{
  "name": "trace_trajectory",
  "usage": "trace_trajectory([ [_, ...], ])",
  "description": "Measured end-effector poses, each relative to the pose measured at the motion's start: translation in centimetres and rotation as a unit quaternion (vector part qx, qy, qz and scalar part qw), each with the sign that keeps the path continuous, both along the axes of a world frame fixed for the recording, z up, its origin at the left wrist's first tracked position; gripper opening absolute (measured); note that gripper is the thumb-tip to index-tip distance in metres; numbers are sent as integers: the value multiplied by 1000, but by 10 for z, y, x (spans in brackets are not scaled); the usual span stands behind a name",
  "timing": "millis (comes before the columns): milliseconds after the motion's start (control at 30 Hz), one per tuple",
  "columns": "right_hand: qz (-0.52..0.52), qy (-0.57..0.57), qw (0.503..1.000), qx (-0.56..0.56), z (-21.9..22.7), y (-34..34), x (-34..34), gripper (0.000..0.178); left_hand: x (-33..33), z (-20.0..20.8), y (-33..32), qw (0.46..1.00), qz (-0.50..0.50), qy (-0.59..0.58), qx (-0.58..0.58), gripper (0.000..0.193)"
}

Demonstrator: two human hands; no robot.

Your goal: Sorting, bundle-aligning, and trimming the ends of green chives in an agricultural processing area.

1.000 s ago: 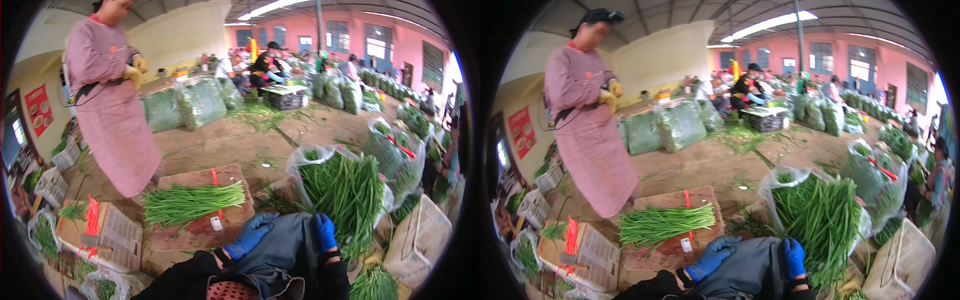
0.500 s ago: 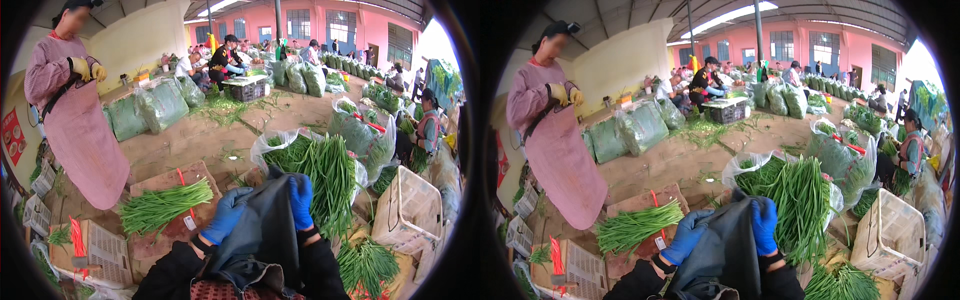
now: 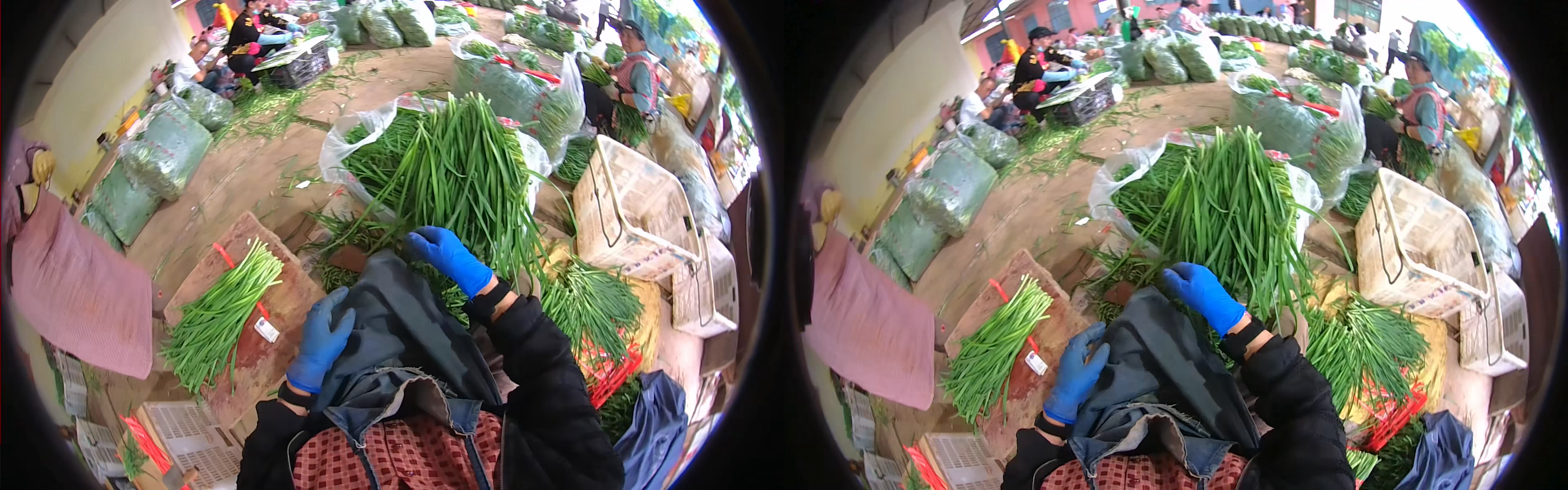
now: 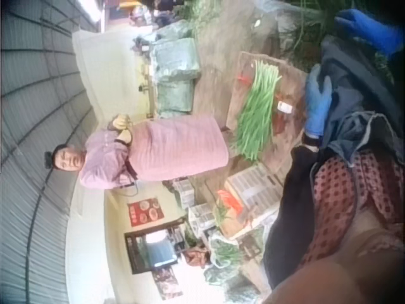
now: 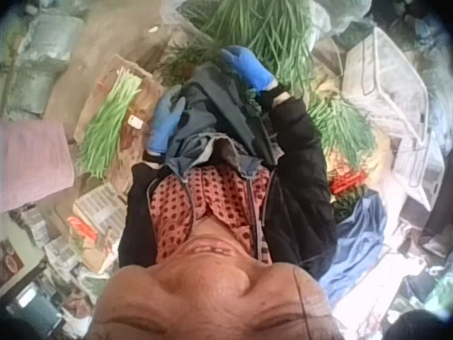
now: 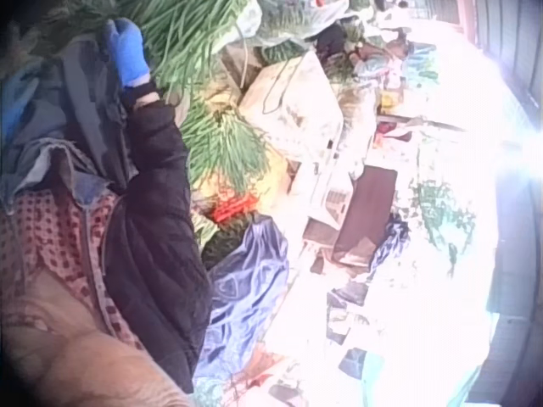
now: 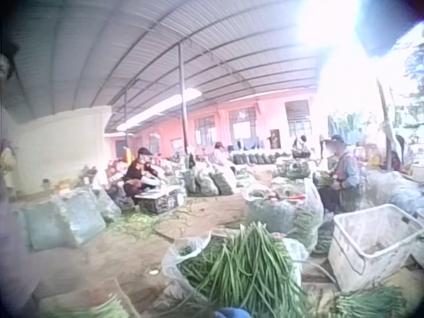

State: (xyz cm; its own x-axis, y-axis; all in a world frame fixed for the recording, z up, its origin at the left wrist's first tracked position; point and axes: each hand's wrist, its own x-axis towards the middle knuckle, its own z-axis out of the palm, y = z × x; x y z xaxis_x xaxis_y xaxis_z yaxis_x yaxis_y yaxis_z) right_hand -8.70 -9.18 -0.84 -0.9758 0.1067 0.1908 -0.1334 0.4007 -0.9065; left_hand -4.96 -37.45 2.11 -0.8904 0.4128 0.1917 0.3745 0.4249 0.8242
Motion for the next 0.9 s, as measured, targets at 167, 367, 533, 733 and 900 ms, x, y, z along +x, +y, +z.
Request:
trace_trajectory([
  [167, -45, 39, 997, 46, 67, 0, -10, 27, 3, 18, 19, 1000, -20, -4, 20, 38],
  [367, -232, 71, 946, 216, 94, 61, -103, 29, 5, 1, 54, 994, -65, 85, 12, 30],
  [533, -253, -21, 876, 409, 89, 80, -172, 39, -15, -16, 65, 977, -137, 165, 2, 27],
  [733, -222, -98, 839, 488, 64, 105, -223, 27, -40, -40, 64, 972, -136, 190, -31, 29],
  [900, -260, -96, 855, 439, 92, 116, -237, 25, -50, -47, 65, 963, -140, 227, -32, 32],
])
